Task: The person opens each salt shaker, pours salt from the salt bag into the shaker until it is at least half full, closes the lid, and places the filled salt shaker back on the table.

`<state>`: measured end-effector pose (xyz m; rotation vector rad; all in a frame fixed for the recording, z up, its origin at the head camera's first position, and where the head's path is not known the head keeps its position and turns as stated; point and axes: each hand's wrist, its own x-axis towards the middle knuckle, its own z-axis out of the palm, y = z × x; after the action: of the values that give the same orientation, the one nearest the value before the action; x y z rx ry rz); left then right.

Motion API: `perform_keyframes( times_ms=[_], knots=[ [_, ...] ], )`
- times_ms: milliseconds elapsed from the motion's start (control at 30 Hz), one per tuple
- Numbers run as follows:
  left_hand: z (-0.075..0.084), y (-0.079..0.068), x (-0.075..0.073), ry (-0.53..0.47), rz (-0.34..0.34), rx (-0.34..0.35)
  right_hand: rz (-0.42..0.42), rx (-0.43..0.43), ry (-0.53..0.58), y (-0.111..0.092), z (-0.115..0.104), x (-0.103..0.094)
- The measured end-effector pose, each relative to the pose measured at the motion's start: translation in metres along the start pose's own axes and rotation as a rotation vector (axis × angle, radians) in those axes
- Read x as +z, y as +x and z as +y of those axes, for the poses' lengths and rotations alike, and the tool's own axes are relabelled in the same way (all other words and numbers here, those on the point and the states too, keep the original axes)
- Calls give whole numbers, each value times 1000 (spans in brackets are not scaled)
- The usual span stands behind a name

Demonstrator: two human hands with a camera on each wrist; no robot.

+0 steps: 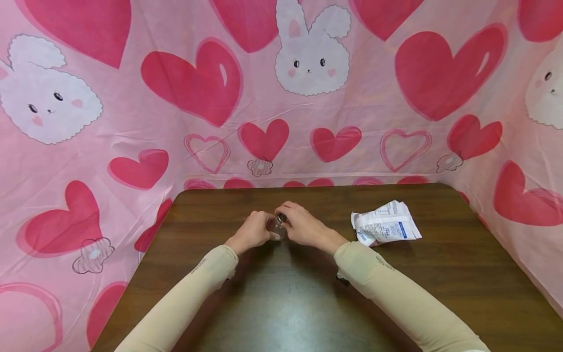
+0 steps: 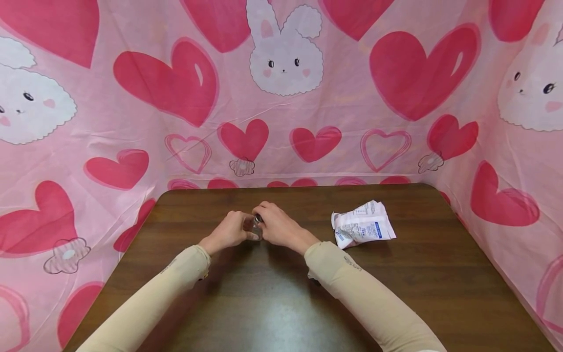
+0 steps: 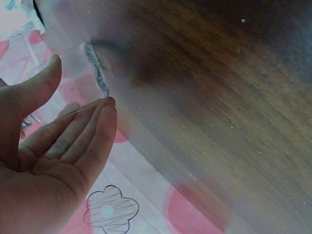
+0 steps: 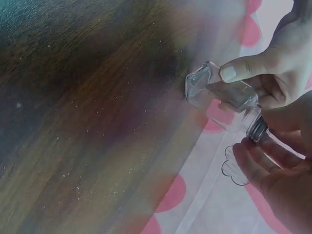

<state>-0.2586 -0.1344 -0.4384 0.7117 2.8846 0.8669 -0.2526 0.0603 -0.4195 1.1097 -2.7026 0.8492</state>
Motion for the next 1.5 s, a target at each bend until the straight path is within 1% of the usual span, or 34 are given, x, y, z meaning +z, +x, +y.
perform_keyframes(
  times_ms=[100,267,333,433,533,800,1067,1267,1500],
  knots=[
    [-1,0,0,3,-2,3,-2,63,-3,1,-1,0],
    [-1,1,-1,-12,-9,5,26,190,-16,3,-4,1],
    [-1,1,-1,-17,-14,4,34,220,-1,4,-4,0],
    [-1,1,0,-14,-16,-2,34,240,20,5,-4,0],
    [-1,1,0,-6,-18,-5,35,226,21,5,-4,0],
    [-1,1,1,2,-11,-11,39,154,-9,3,-5,1],
    [0,1,-1,23,-7,9,28,121,10,2,-6,0],
    [1,2,-2,19,-8,1,34,48,-8,3,-5,-1],
    [1,1,0,17,1,-5,9,-21,-17,3,-3,-2]
  ],
)
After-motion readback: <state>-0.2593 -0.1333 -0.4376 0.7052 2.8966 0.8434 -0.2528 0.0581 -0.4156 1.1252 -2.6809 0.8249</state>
